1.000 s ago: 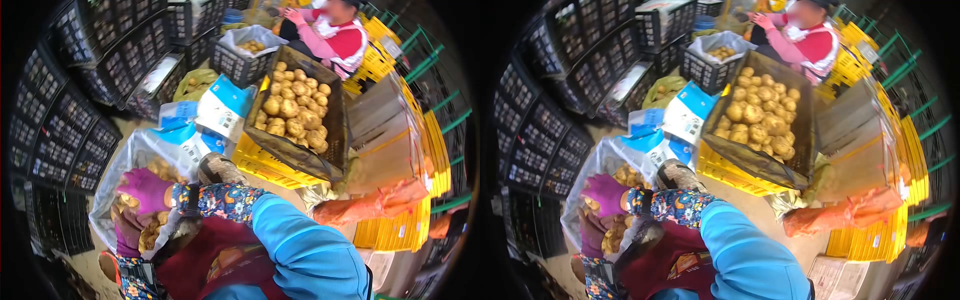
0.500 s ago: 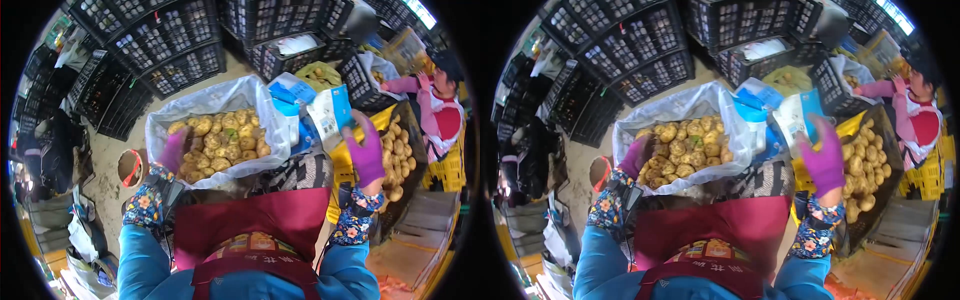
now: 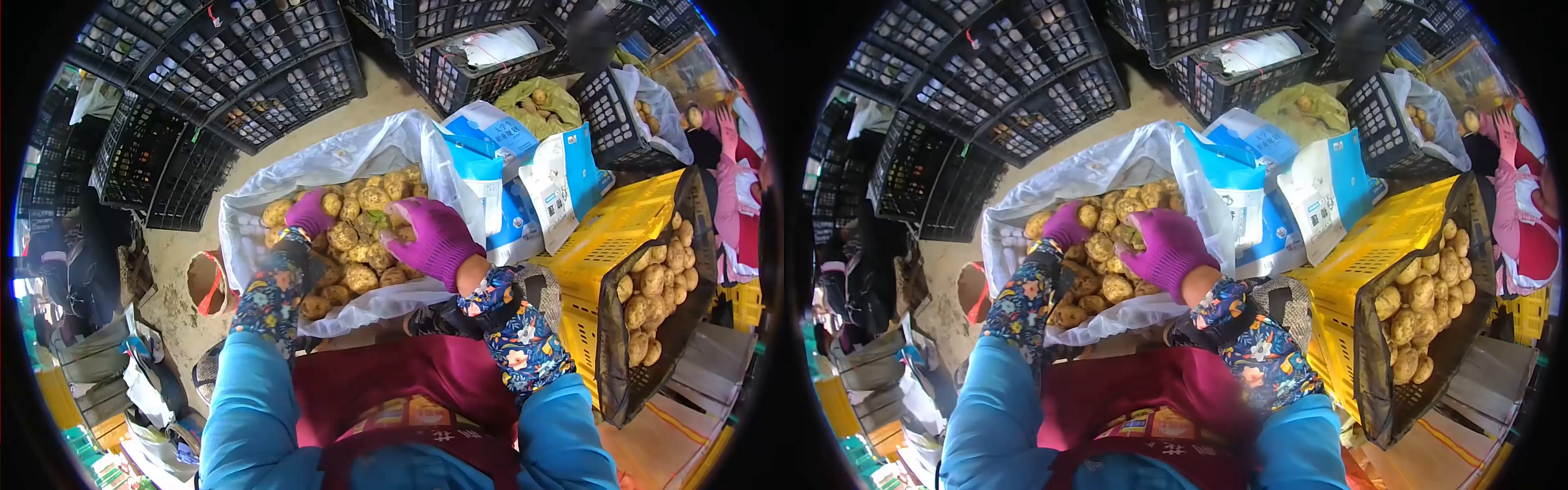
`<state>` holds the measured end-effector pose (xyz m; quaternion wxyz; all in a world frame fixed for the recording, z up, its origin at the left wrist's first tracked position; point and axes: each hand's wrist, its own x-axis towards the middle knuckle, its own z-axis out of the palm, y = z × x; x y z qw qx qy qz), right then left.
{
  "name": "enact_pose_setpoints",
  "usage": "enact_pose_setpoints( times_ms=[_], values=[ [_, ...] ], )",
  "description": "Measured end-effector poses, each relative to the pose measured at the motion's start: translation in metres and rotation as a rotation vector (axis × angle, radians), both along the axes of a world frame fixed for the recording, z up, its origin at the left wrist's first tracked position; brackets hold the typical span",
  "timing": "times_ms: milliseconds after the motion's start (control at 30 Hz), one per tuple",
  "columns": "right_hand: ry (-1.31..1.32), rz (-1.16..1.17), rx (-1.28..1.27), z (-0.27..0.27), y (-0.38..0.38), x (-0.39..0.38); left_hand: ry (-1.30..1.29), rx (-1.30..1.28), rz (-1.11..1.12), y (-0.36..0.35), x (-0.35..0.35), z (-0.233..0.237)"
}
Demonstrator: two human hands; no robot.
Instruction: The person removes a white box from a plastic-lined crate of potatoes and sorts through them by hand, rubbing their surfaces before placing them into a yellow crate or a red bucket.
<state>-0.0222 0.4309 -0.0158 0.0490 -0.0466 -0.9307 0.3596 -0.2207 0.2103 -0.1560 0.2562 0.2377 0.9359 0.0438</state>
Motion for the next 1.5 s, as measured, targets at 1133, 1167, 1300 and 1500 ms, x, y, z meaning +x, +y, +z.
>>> enact_pose_setpoints(
  times_ms=[1133,1167,1300,1500],
  values=[
    [0.734,-0.314,-1.771,0.085,0.121,0.211,-0.027,-0.005,0.122,0.000,0.087,-0.023],
    [0.679,-0.465,-1.671,0.089,0.097,0.173,-0.050,0.050,0.118,-0.003,0.086,-0.030],
    [0.102,-0.209,-1.358,0.098,0.026,0.071,-0.237,0.493,0.075,-0.022,0.073,-0.022],
    [-0.185,0.058,-0.660,0.011,-0.046,0.006,-0.284,1.032,-0.098,-0.043,0.099,0.115]
  ],
)
